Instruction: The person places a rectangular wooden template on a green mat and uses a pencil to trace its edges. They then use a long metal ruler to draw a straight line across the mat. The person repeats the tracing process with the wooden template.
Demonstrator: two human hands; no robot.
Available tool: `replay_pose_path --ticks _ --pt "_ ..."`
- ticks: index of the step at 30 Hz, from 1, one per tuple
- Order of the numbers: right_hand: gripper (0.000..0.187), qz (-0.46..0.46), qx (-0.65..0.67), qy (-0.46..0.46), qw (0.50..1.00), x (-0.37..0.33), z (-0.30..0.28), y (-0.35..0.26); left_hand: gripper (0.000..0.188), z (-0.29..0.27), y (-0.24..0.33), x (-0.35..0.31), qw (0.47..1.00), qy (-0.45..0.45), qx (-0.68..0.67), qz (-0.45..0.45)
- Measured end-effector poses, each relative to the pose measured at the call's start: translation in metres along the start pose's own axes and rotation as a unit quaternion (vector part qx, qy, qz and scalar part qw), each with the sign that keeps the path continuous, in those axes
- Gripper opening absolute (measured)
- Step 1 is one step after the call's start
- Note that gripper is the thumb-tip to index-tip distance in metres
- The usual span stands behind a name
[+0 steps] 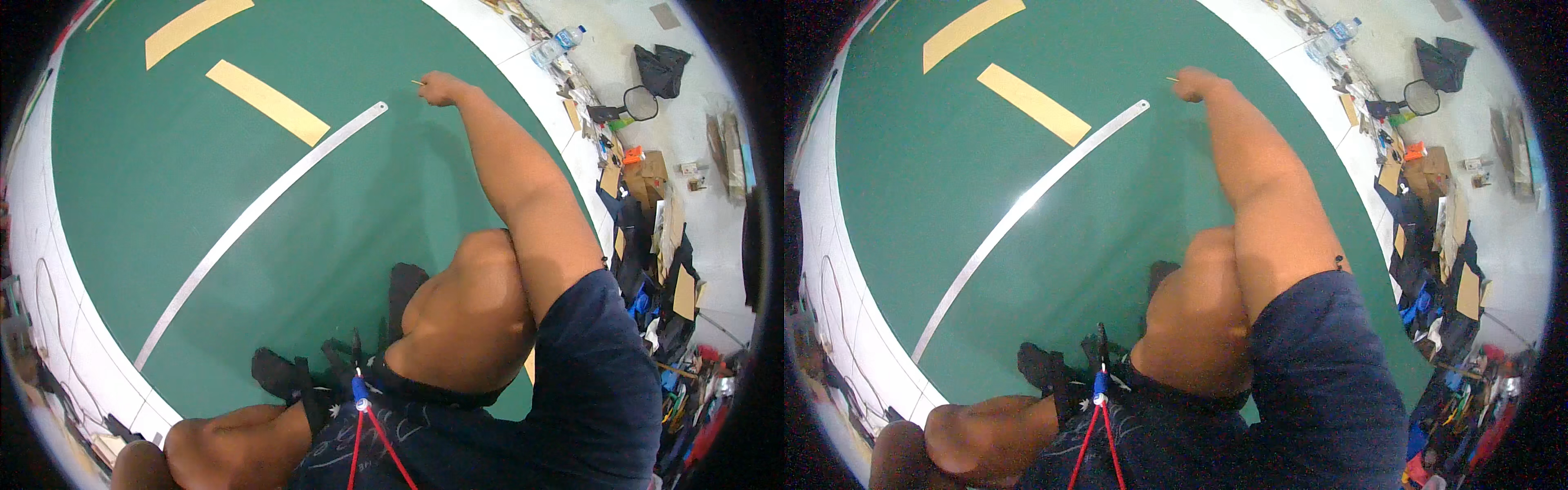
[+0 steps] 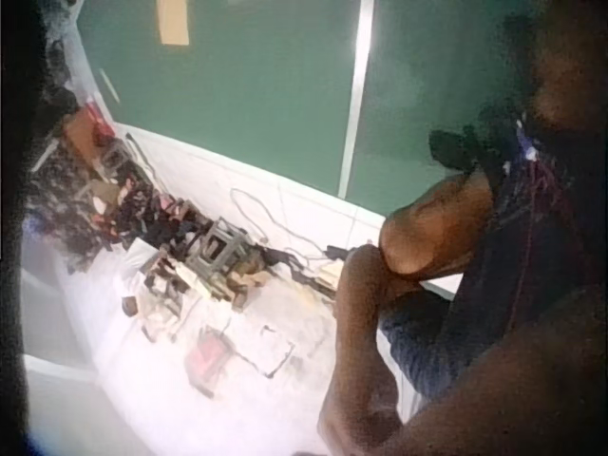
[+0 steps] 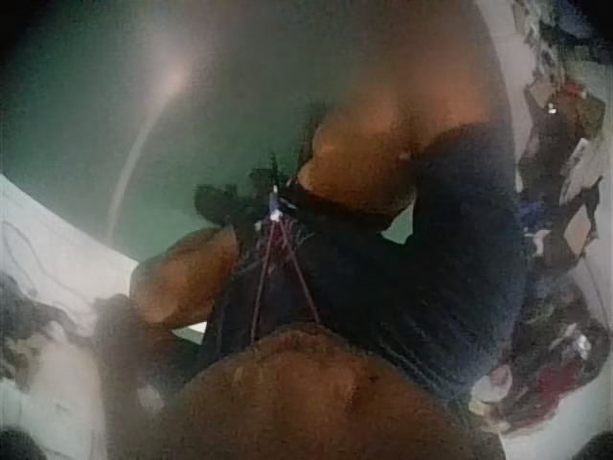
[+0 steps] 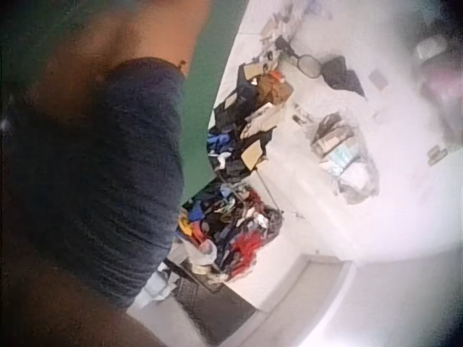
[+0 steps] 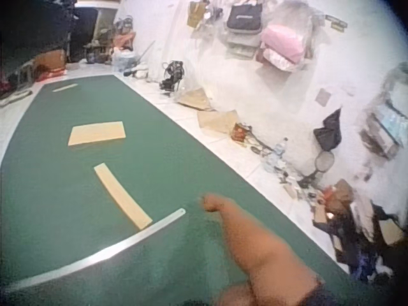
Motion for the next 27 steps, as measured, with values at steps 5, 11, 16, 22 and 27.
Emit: replay_pose_path --ticks 5,11,16,22,27 --pt "0.034 -0.013 -0.028 -0.002 1.000 0.012 0.015 0.020 0.022 -0.002 -0.002 0.003 1.000 -0.005 -0.002 0.012" --pt "0.034 0.025 -0.015 -0.006 1.000 0.008 0.007 0.007 0.021 -0.002 0.000 0.006 1.000 -0.001 0.018 0.023" --pt "0.036 0.004 -0.025 0.021 0.999 0.005 0.014 0.032 0.021 -0.008 0.007 0.020 0.996 -0.015 0.054 0.066" --pt "0.036 -0.005 -0.017 0.008 1.000 0.010 0.015 0.015 0.021 -0.022 0.028 0.033 0.982 -0.036 0.146 0.113" --pt "0.036 0.000 0.000 0.067 0.998 -0.004 0.014 0.012 0.020 -0.028 0.048 0.047 0.959 -0.061 0.217 0.172"
Point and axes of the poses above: each hand's wrist, its own x-axis towards the middle knuckle, its own z-axis out of the palm, y = z × x, the point moved 4 cm from there along x, towards the middle knuckle, and after that the axes turned 14 degrees about -x, right-handed, at the moved point
